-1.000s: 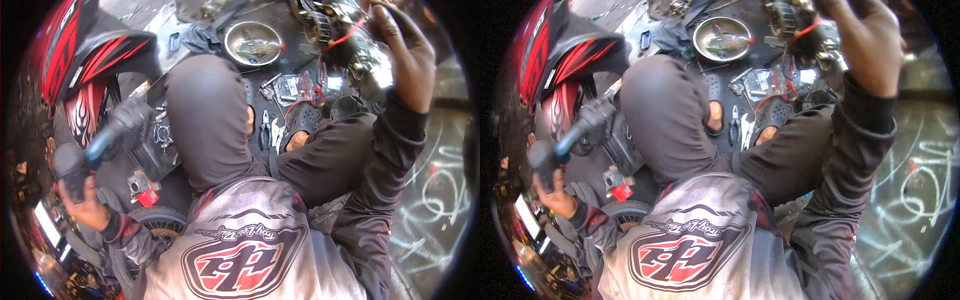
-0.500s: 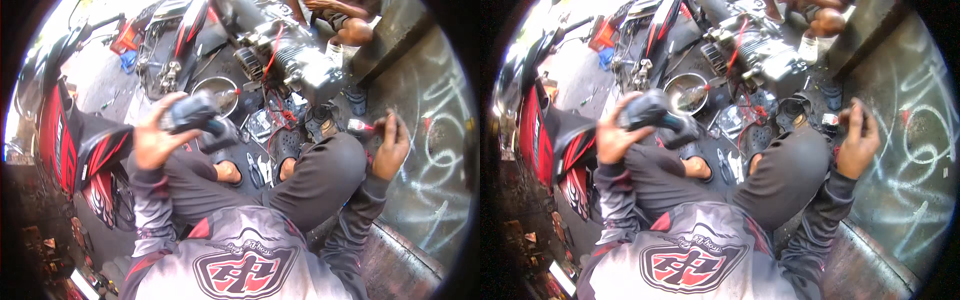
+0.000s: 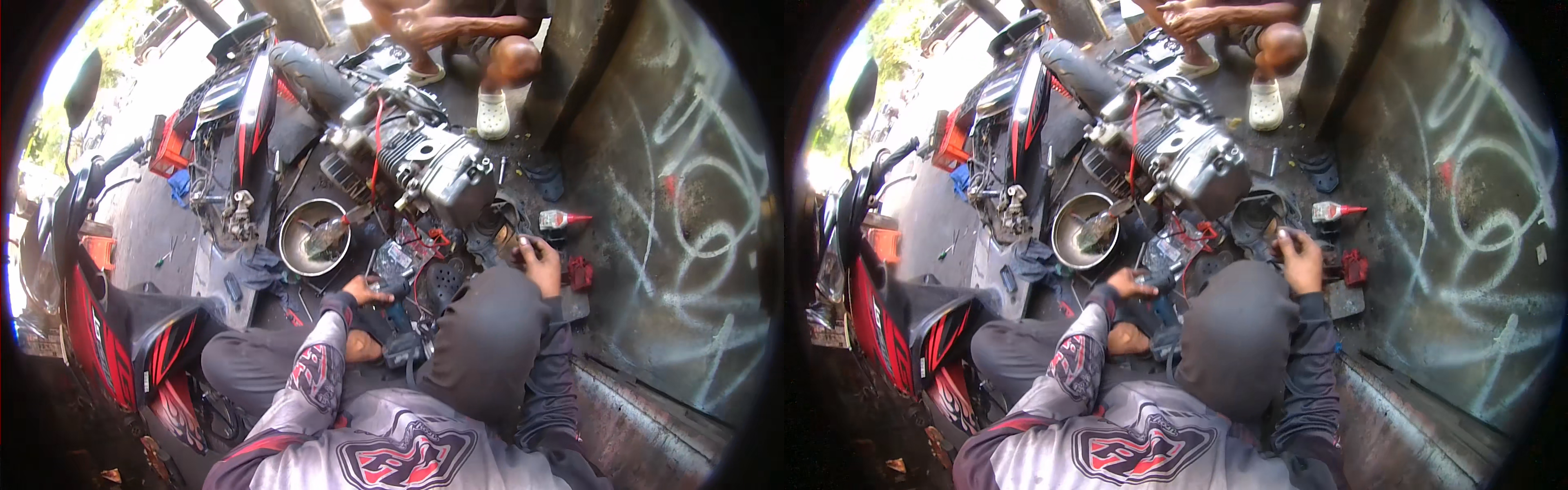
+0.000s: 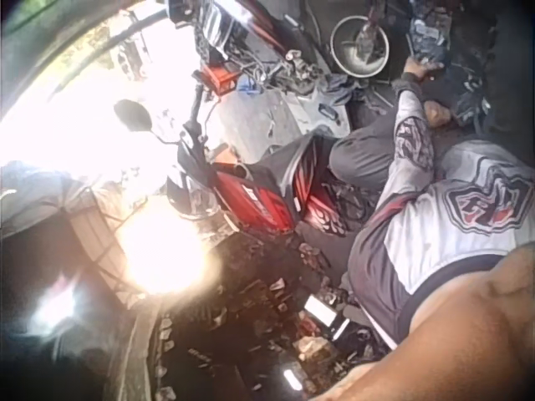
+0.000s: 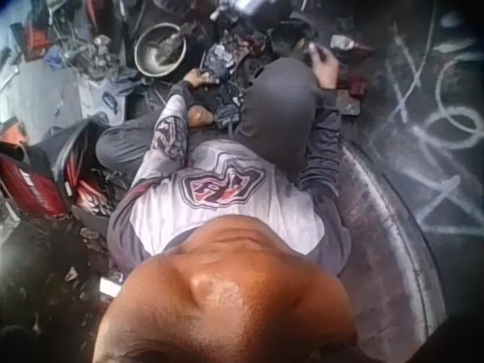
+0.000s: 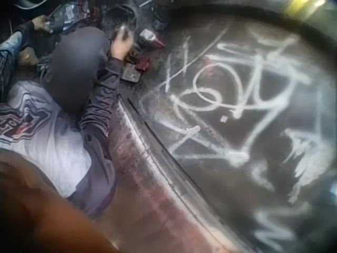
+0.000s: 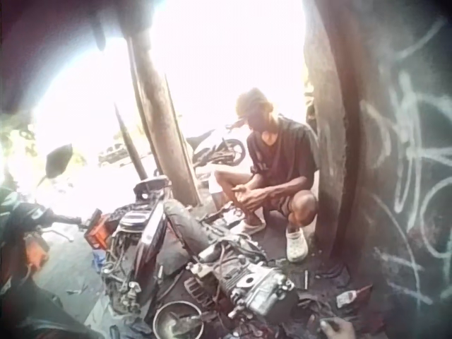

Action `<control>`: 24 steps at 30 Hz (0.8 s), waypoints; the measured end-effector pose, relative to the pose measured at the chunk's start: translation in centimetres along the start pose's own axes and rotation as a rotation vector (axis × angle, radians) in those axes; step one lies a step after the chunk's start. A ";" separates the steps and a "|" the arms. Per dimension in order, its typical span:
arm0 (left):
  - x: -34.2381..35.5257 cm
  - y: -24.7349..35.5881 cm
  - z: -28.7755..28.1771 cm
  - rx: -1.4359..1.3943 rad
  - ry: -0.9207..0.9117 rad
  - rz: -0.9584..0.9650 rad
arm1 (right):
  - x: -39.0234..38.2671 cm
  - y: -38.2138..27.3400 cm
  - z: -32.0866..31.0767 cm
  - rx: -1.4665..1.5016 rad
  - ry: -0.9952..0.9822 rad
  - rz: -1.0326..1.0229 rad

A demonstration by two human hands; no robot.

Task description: Repairing a motorcycle engine and related mechanical components.

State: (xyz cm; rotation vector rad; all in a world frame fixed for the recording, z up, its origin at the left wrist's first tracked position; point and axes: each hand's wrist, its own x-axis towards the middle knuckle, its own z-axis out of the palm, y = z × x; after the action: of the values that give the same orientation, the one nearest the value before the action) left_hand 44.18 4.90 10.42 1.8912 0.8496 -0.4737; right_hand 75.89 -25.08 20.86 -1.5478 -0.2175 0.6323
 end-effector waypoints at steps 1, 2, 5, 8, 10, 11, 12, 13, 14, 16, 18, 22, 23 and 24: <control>0.2 -1.2 0.8 -0.008 -0.032 0.030 | 0.9 -1.7 1.2 -0.007 -0.053 -0.021; 0.5 -0.8 1.7 -0.024 -0.068 -0.016 | 2.6 -2.0 1.7 0.021 -0.061 -0.038; 1.2 -2.9 4.0 0.058 -0.088 0.020 | 10.2 -2.0 4.6 -0.058 -0.086 -0.234; 2.2 -4.1 5.9 0.260 -0.156 -0.052 | 16.1 -3.5 8.4 -0.604 0.019 -0.482; 1.9 -2.7 6.8 0.275 -0.097 0.041 | 20.6 -2.1 9.7 -0.748 0.037 -0.656; 1.5 -1.7 6.6 0.272 -0.097 0.031 | 22.5 -1.5 10.6 -0.828 0.041 -0.755; 1.1 -0.4 6.0 0.279 -0.017 -0.008 | 23.7 -1.4 11.5 -0.841 0.012 -0.821; 1.4 0.9 5.6 0.289 0.062 -0.032 | 25.9 -0.7 11.5 -0.856 0.010 -0.914; 2.1 2.1 5.6 0.117 0.243 0.017 | 27.9 0.0 11.1 -0.780 -0.002 -0.964; 2.9 2.8 4.4 -0.339 0.489 0.141 | 28.7 -0.1 13.3 -0.670 -0.044 -1.022; 2.5 6.1 2.2 -0.885 0.506 0.219 | 27.2 -0.4 15.0 -0.769 -0.094 -0.511; 0.9 11.1 -0.8 -1.229 0.398 0.336 | 25.5 -2.0 12.8 -0.668 -0.333 -0.507; 0.5 12.0 -1.1 -1.224 0.326 0.380 | 27.0 -0.4 11.9 -0.580 -0.414 -0.525; -0.3 13.0 -1.4 -1.261 0.361 0.361 | 26.4 -0.1 12.2 -0.391 -0.483 -0.490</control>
State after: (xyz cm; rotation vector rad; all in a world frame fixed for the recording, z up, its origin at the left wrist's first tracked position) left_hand 53.41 2.39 19.31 0.8819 0.7202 0.5631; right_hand 91.46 -1.31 14.71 -1.6020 -1.1046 0.5801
